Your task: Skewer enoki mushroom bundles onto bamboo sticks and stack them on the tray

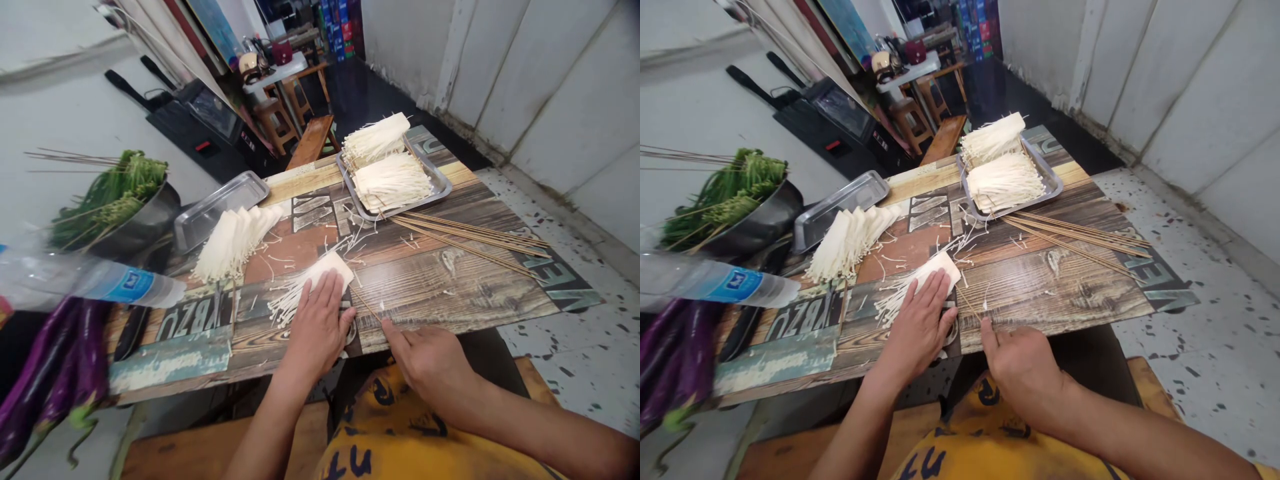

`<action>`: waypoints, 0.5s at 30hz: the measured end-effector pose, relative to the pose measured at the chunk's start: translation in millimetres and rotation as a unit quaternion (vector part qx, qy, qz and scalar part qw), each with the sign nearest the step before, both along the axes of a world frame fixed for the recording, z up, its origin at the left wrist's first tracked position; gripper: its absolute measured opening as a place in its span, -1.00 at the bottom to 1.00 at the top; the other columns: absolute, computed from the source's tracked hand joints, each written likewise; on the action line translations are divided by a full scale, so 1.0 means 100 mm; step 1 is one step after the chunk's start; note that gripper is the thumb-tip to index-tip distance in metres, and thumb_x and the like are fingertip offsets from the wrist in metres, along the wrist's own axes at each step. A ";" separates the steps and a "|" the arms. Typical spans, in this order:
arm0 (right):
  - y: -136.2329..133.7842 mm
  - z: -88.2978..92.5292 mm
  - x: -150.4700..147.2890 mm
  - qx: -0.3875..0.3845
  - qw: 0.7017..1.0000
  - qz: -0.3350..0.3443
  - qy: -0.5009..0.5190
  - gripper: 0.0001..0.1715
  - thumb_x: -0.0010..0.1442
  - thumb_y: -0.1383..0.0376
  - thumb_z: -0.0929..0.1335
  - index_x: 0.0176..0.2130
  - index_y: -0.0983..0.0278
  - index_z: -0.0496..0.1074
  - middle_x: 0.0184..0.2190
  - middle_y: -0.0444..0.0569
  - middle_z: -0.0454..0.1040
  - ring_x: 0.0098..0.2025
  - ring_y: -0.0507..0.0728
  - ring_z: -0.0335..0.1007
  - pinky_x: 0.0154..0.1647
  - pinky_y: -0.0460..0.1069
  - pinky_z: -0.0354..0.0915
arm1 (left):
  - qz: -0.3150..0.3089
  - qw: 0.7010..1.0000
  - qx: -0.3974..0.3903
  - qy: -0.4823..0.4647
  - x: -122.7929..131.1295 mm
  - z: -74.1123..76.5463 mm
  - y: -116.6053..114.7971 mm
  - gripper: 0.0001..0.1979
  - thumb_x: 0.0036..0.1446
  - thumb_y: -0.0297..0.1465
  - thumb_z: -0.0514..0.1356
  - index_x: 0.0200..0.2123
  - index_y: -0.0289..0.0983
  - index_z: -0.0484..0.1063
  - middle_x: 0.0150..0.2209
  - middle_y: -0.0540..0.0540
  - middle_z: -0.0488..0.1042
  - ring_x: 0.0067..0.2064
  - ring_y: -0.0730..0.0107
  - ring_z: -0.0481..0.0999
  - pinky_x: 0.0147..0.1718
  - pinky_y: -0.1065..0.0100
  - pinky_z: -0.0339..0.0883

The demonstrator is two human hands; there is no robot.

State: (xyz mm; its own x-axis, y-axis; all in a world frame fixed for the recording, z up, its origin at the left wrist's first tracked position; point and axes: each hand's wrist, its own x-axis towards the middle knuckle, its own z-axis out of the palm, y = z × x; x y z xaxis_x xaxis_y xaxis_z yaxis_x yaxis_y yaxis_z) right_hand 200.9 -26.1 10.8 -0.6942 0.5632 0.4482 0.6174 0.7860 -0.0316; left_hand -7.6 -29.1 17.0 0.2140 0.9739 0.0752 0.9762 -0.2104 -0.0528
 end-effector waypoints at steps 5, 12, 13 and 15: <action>-0.01 0.02 -0.08 -0.013 1.000 -0.021 -0.009 -0.62 -0.05 0.54 0.37 -0.16 0.50 0.53 -0.64 -0.10 0.43 -0.65 0.06 0.28 -0.58 0.00 -0.01 | -0.002 1.000 0.007 0.009 -0.01 0.00 0.00 -0.46 0.35 -0.24 -0.13 0.27 -0.43 0.10 0.32 -0.23 0.12 0.35 0.17 0.07 0.30 0.01 -0.06; 0.00 0.05 -0.20 -0.025 0.999 -0.043 -0.014 -0.59 -0.11 0.59 0.35 -0.18 0.51 0.53 -0.66 -0.08 0.43 -0.64 0.07 0.30 -0.58 -0.01 -0.02 | -0.005 1.000 0.000 0.005 -0.02 0.00 0.00 -0.47 0.36 -0.25 -0.14 0.28 -0.41 0.10 0.32 -0.21 0.12 0.35 0.17 0.07 0.30 -0.02 -0.07; 0.01 0.05 -0.22 -0.026 0.999 -0.046 -0.014 -0.59 -0.10 0.58 0.35 -0.18 0.51 0.52 -0.66 -0.08 0.43 -0.65 0.07 0.30 -0.58 -0.01 -0.03 | -0.004 1.000 -0.001 0.003 -0.02 0.00 0.00 -0.47 0.36 -0.25 -0.14 0.28 -0.41 0.10 0.32 -0.20 0.12 0.35 0.17 0.07 0.30 -0.03 -0.07; 0.03 0.06 -0.28 -0.033 0.998 -0.054 -0.025 -0.63 -0.05 0.57 0.34 -0.18 0.51 0.51 -0.66 -0.06 0.43 -0.65 0.06 0.31 -0.58 -0.01 -0.03 | -0.002 1.000 -0.004 -0.002 -0.02 0.00 0.01 -0.48 0.36 -0.26 -0.15 0.27 -0.40 0.11 0.32 -0.21 0.13 0.34 0.18 0.08 0.29 -0.04 -0.08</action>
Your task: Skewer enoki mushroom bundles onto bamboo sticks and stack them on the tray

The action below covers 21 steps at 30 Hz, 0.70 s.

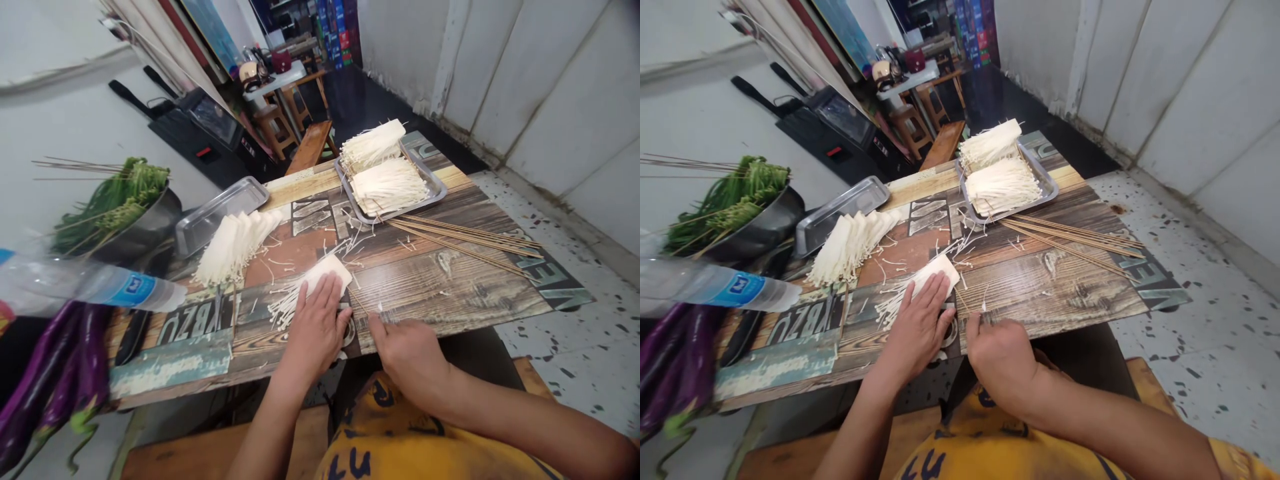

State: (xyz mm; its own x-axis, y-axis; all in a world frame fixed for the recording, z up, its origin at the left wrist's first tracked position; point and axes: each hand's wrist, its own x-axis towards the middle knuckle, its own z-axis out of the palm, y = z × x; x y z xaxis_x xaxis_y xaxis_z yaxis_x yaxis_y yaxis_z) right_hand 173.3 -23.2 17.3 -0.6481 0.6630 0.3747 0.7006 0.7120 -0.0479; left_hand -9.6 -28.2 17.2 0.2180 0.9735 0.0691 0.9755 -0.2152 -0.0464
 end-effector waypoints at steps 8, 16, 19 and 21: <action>-0.01 0.08 0.02 -0.081 0.991 -0.021 -0.101 -0.55 0.10 0.54 0.28 0.02 0.50 0.40 -0.57 0.00 0.49 -0.58 0.10 0.38 -0.59 -0.01 -0.03 | -0.002 1.000 -0.006 -0.008 -0.11 0.00 0.00 -0.47 0.37 -0.25 -0.18 0.30 -0.38 0.04 0.32 -0.24 0.12 0.34 0.19 0.08 0.29 -0.07 -0.13; -0.12 -0.09 0.49 -0.014 0.997 0.065 -0.049 -0.45 -0.01 0.52 0.30 0.02 0.51 0.41 -0.63 -0.10 0.42 -0.64 0.05 0.27 -0.60 0.02 -0.10 | -0.001 0.999 0.021 0.024 -0.19 -0.01 0.07 -0.46 0.36 -0.24 -0.18 0.31 -0.36 0.04 0.32 -0.20 0.11 0.35 0.18 0.06 0.30 -0.02 -0.11; -0.11 -0.11 0.50 -0.011 0.996 0.079 -0.035 -0.43 -0.05 0.52 0.29 0.01 0.54 0.40 -0.61 -0.09 0.44 -0.62 0.04 0.26 -0.59 0.01 -0.08 | -0.007 1.000 0.012 0.027 -0.17 0.00 0.10 -0.48 0.37 -0.25 -0.19 0.30 -0.34 0.08 0.32 -0.18 0.13 0.34 0.19 0.10 0.29 -0.01 -0.08; -0.10 -0.11 0.48 -0.004 0.996 0.086 -0.027 -0.41 -0.06 0.52 0.28 0.02 0.56 0.39 -0.59 -0.07 0.45 -0.61 0.04 0.26 -0.58 0.01 -0.05 | -0.007 0.999 0.011 0.029 -0.17 0.00 0.11 -0.49 0.37 -0.25 -0.19 0.30 -0.32 0.08 0.32 -0.17 0.14 0.34 0.20 0.10 0.29 -0.02 -0.08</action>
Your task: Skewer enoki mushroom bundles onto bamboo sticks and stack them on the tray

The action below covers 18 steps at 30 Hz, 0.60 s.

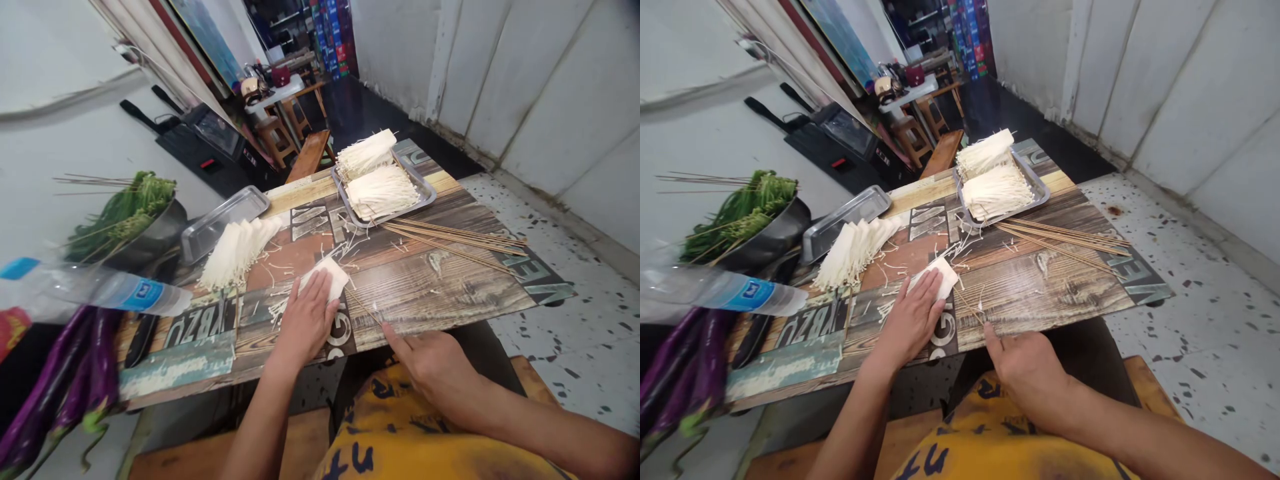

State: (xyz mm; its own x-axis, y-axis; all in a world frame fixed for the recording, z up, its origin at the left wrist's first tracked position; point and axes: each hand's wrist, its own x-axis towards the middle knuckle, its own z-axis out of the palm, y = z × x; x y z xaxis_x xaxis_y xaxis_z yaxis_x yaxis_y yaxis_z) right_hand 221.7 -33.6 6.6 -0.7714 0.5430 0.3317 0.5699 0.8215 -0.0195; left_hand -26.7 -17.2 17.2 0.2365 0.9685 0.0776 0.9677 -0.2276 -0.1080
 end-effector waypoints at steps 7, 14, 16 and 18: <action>0.00 -0.03 -0.03 0.014 1.000 0.003 0.019 -0.42 -0.06 0.52 0.30 0.01 0.57 0.38 -0.56 -0.08 0.46 -0.59 0.03 0.26 -0.56 0.00 0.01 | -0.008 1.000 -0.011 -0.028 -0.03 -0.01 0.02 -0.49 0.37 -0.27 -0.19 0.29 -0.38 0.09 0.31 -0.21 0.14 0.34 0.23 0.08 0.30 0.04 -0.06; 0.02 0.00 -0.08 0.007 1.000 -0.004 -0.017 -0.40 -0.07 0.55 0.29 0.03 0.56 0.40 -0.58 -0.05 0.45 -0.61 0.06 0.26 -0.58 0.01 0.02 | -0.015 0.998 -0.030 -0.058 -0.06 0.01 0.04 -0.50 0.37 -0.29 -0.18 0.27 -0.37 0.12 0.30 -0.23 0.17 0.34 0.25 0.10 0.30 0.02 -0.06; 0.03 0.00 -0.10 0.007 1.000 -0.009 -0.025 -0.39 -0.07 0.54 0.30 0.03 0.55 0.41 -0.57 -0.04 0.46 -0.61 0.06 0.27 -0.58 0.01 0.02 | -0.016 0.998 -0.030 -0.056 -0.06 0.02 0.04 -0.50 0.37 -0.29 -0.17 0.27 -0.38 0.12 0.30 -0.23 0.17 0.34 0.25 0.10 0.30 0.01 -0.06; 0.04 0.00 -0.12 0.013 0.999 -0.010 -0.028 -0.39 -0.07 0.54 0.31 0.03 0.54 0.42 -0.57 -0.04 0.46 -0.62 0.06 0.27 -0.58 0.01 0.01 | -0.016 0.998 -0.026 -0.056 -0.05 0.02 0.04 -0.51 0.37 -0.29 -0.16 0.27 -0.37 0.13 0.30 -0.23 0.18 0.33 0.26 0.10 0.30 0.02 -0.05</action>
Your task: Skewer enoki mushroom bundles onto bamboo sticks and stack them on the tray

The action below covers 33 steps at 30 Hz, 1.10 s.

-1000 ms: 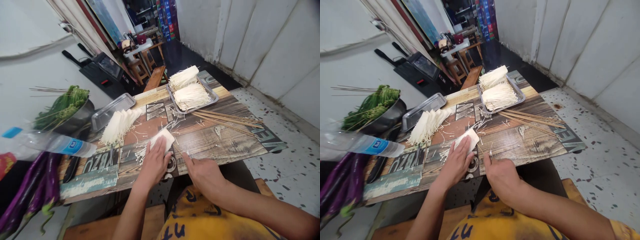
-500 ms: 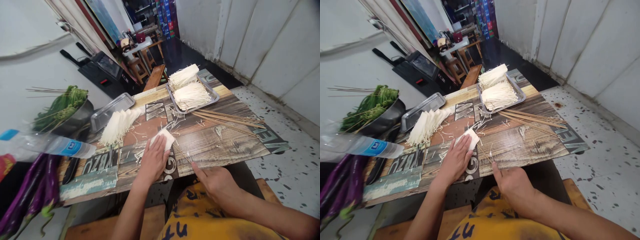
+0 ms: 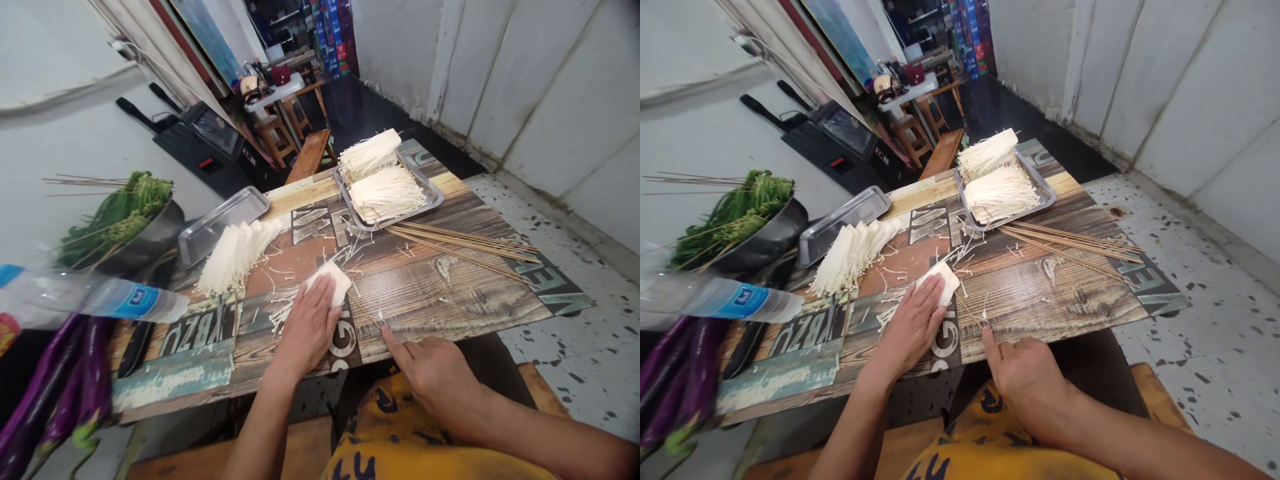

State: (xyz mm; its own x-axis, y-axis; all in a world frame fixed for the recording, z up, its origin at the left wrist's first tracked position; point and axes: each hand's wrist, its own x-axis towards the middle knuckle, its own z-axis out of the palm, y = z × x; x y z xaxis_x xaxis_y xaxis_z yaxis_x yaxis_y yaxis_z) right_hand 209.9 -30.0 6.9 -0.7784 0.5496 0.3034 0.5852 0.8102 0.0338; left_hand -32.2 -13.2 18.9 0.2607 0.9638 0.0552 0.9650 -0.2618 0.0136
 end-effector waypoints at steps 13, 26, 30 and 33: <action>0.03 0.05 -0.13 -0.013 0.999 -0.017 -0.030 -0.38 -0.07 0.52 0.36 0.05 0.52 0.40 -0.57 -0.05 0.46 -0.60 0.07 0.30 -0.58 0.01 -0.02 | -0.002 1.000 0.008 0.013 0.00 -0.02 0.00 -0.51 0.37 -0.29 -0.15 0.27 -0.38 0.12 0.29 -0.23 0.18 0.34 0.25 0.09 0.30 0.02 -0.06; 0.05 0.11 -0.08 -0.052 0.998 -0.014 -0.038 -0.40 -0.04 0.54 0.33 0.05 0.54 0.38 -0.55 -0.01 0.49 -0.60 0.06 0.29 -0.60 0.02 -0.11 | 0.011 0.999 0.024 0.022 -0.06 -0.02 -0.03 -0.45 0.36 -0.24 -0.15 0.31 -0.38 0.04 0.31 -0.27 0.14 0.35 0.20 0.05 0.30 0.00 -0.05; 0.07 0.16 -0.05 -0.067 0.997 -0.009 -0.034 -0.43 -0.02 0.52 0.32 0.04 0.51 0.40 -0.59 -0.04 0.48 -0.62 0.07 0.28 -0.62 0.03 -0.17 | 0.019 1.000 0.010 0.012 -0.01 -0.02 -0.02 -0.47 0.36 -0.24 -0.17 0.30 -0.38 0.07 0.31 -0.27 0.13 0.35 0.21 0.07 0.29 0.03 -0.01; 0.09 0.18 -0.02 -0.079 0.996 -0.009 -0.040 -0.44 0.01 0.49 0.31 0.05 0.49 0.40 -0.61 -0.07 0.46 -0.64 0.07 0.26 -0.62 0.04 -0.23 | 0.022 1.000 0.004 0.009 -0.01 -0.03 -0.02 -0.47 0.37 -0.26 -0.17 0.30 -0.38 0.07 0.31 -0.27 0.13 0.35 0.21 0.06 0.29 0.03 -0.02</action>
State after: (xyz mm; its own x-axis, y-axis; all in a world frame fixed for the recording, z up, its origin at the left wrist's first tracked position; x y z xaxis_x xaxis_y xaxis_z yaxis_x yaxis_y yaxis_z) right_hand 208.0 -20.7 24.8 -0.7863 0.5995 0.1497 0.6001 0.7986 -0.0463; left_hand -32.9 -15.5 16.0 0.2196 0.9738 0.0587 0.9756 -0.2196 -0.0060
